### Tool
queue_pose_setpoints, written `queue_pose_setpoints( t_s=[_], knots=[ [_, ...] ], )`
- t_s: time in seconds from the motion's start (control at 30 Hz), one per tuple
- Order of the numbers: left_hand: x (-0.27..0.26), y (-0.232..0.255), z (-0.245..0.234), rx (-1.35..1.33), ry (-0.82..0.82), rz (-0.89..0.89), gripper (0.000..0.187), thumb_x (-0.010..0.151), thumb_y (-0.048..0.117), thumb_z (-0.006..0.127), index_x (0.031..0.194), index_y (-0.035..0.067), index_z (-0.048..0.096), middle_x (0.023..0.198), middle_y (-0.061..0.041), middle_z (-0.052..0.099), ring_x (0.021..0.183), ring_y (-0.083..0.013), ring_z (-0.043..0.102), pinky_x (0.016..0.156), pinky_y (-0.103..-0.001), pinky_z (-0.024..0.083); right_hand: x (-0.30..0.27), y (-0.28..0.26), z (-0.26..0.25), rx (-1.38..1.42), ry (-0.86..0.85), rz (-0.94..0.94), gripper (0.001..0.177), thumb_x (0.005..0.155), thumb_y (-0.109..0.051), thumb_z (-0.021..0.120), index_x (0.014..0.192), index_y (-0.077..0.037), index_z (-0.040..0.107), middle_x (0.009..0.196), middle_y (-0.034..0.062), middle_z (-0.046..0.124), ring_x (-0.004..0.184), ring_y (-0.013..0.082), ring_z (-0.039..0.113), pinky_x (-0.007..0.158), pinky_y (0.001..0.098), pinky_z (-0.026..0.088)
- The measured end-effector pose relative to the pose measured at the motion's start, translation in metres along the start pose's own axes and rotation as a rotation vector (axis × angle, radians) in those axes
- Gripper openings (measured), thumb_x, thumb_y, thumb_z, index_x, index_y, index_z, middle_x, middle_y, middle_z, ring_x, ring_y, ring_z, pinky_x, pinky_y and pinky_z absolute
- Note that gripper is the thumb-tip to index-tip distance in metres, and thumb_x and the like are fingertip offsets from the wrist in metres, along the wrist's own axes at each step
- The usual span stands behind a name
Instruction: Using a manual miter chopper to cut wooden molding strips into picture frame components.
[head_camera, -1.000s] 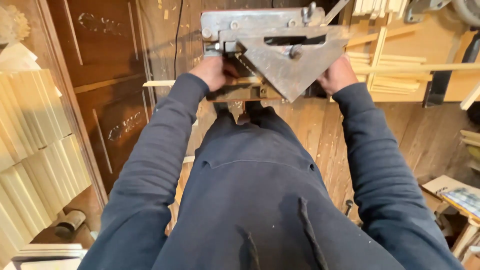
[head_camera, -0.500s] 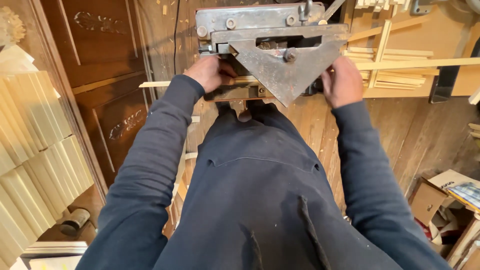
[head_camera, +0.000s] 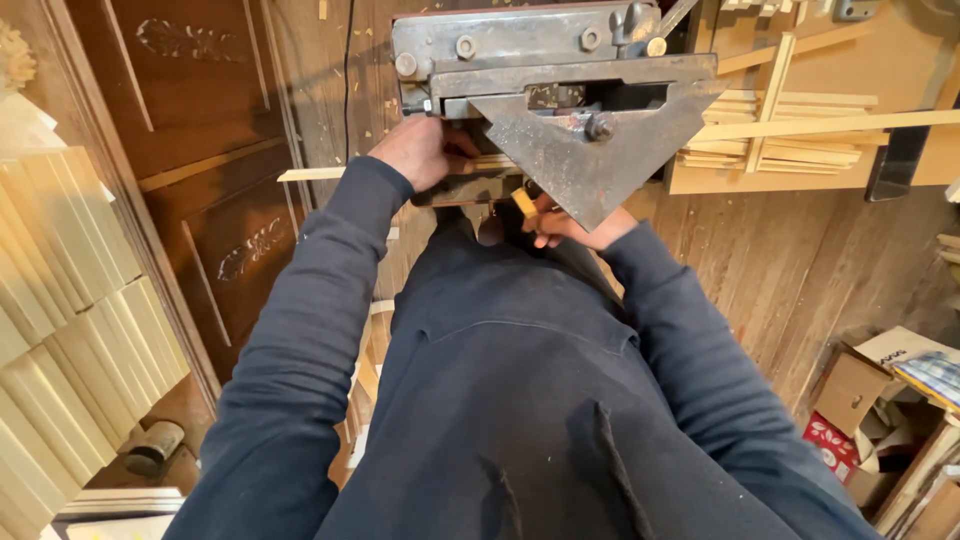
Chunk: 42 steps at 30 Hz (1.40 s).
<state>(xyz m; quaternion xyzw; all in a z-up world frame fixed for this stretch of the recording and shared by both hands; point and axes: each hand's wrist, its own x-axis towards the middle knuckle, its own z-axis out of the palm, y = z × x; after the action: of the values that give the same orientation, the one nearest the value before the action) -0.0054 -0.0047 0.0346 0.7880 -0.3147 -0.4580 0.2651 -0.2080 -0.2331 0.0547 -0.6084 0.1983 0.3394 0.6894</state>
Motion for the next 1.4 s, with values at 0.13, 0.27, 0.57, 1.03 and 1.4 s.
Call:
queue_pose_setpoints(
  t_s=[0.13,0.27,0.57,1.03,1.4],
  knots=[
    [0.005,-0.01,0.007,0.051,0.043,0.049,0.026,0.086,0.024,0.077,0.11,0.016,0.082,0.103,-0.02,0.074,0.097,-0.0379,0.069,0.088,-0.044,0.054,0.02,0.001,-0.016,0.115,-0.046,0.052,0.027,0.09,-0.001,0.066,0.114,0.011,0.066,0.097,0.0189,0.077,0.074,0.023,0.075,0.062,0.0325,0.061],
    [0.002,-0.004,0.003,0.023,-0.038,-0.048,0.031,0.087,0.032,0.077,0.115,0.018,0.079,0.106,-0.015,0.075,0.099,-0.0354,0.069,0.09,-0.043,0.053,0.039,0.027,-0.042,0.219,-0.154,0.132,0.041,0.087,-0.008,0.065,0.124,0.008,0.059,0.096,0.0244,0.074,0.075,0.0312,0.075,0.06,0.0373,0.063],
    [0.003,-0.003,0.004,-0.003,-0.029,-0.051,0.033,0.087,0.031,0.078,0.116,0.016,0.076,0.109,-0.011,0.076,0.1,-0.0337,0.07,0.089,-0.043,0.054,0.058,0.037,-0.059,0.966,-0.673,0.227,0.079,0.096,-0.064,0.041,0.133,0.005,0.05,0.113,0.041,0.06,0.1,0.0541,0.068,0.078,0.0532,0.064],
    [0.002,-0.003,0.003,0.06,-0.028,-0.046,0.032,0.087,0.034,0.079,0.113,0.013,0.078,0.105,-0.014,0.076,0.096,-0.0336,0.072,0.089,-0.042,0.055,-0.056,-0.008,0.026,-0.031,0.173,0.013,0.022,0.089,-0.007,0.068,0.109,-0.001,0.062,0.087,0.0013,0.072,0.063,0.0075,0.067,0.058,0.0246,0.053],
    [-0.003,0.003,-0.001,0.09,0.011,-0.007,0.031,0.088,0.03,0.078,0.112,0.01,0.078,0.103,-0.017,0.076,0.096,-0.037,0.071,0.087,-0.044,0.055,-0.055,-0.033,0.047,-0.414,0.183,-0.117,0.05,0.088,-0.016,0.068,0.137,-0.009,0.059,0.083,0.0053,0.073,0.058,0.0199,0.065,0.059,0.0347,0.051]
  ],
)
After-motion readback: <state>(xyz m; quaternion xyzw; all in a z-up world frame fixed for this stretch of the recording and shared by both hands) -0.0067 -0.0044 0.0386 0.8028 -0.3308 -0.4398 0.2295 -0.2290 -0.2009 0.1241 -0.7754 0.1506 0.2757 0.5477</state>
